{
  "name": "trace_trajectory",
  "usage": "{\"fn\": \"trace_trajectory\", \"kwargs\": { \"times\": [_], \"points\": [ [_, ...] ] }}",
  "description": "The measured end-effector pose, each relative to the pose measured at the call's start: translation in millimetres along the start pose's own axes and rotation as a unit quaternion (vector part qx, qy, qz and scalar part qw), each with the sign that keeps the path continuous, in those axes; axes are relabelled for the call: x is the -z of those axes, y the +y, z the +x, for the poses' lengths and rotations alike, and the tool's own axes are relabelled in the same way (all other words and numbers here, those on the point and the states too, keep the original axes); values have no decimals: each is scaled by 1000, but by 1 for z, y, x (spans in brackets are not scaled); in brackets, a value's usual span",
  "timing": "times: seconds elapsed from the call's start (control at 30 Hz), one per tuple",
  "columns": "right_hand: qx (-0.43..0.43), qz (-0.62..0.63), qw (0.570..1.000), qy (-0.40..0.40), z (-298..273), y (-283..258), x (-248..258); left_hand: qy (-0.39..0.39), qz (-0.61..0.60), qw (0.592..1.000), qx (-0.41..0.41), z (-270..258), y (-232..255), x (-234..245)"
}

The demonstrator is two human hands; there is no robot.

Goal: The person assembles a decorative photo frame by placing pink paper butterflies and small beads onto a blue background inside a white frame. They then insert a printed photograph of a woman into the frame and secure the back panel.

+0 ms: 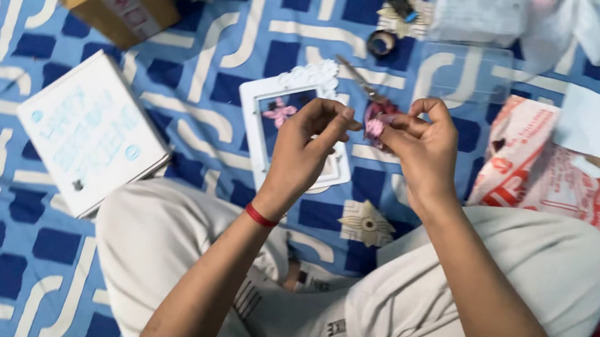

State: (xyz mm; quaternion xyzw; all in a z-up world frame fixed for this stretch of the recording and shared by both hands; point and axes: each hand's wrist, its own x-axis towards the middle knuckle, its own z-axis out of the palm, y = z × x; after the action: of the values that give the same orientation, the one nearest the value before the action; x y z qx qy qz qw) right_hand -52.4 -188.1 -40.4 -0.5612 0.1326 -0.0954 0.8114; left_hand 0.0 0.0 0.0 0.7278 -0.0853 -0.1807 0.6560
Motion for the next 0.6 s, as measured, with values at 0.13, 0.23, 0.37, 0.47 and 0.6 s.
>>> {"fn": "trace_trajectory", "kwargs": {
  "times": [0.13, 0.23, 0.37, 0.47, 0.6],
  "points": [
    [19, -101, 995, -19, -2, 8, -34, 50, 133, 988, -64, -11, -7, 32],
    [48, -175, 983, -36, 1, 22, -52, 53, 145, 984, -90, -8, -25, 41],
    [16, -174, 983, -58, 12, 45, -61, 50, 53, 996, -50, 8, -61, 55],
    [-33, -132, 989, -62, 20, 62, -57, 47, -13, 999, 18, 22, -85, 62],
    [-75, -131, 988, -40, 26, 86, -54, 70, 22, 994, 83, 33, -104, 64]
  ]
}}
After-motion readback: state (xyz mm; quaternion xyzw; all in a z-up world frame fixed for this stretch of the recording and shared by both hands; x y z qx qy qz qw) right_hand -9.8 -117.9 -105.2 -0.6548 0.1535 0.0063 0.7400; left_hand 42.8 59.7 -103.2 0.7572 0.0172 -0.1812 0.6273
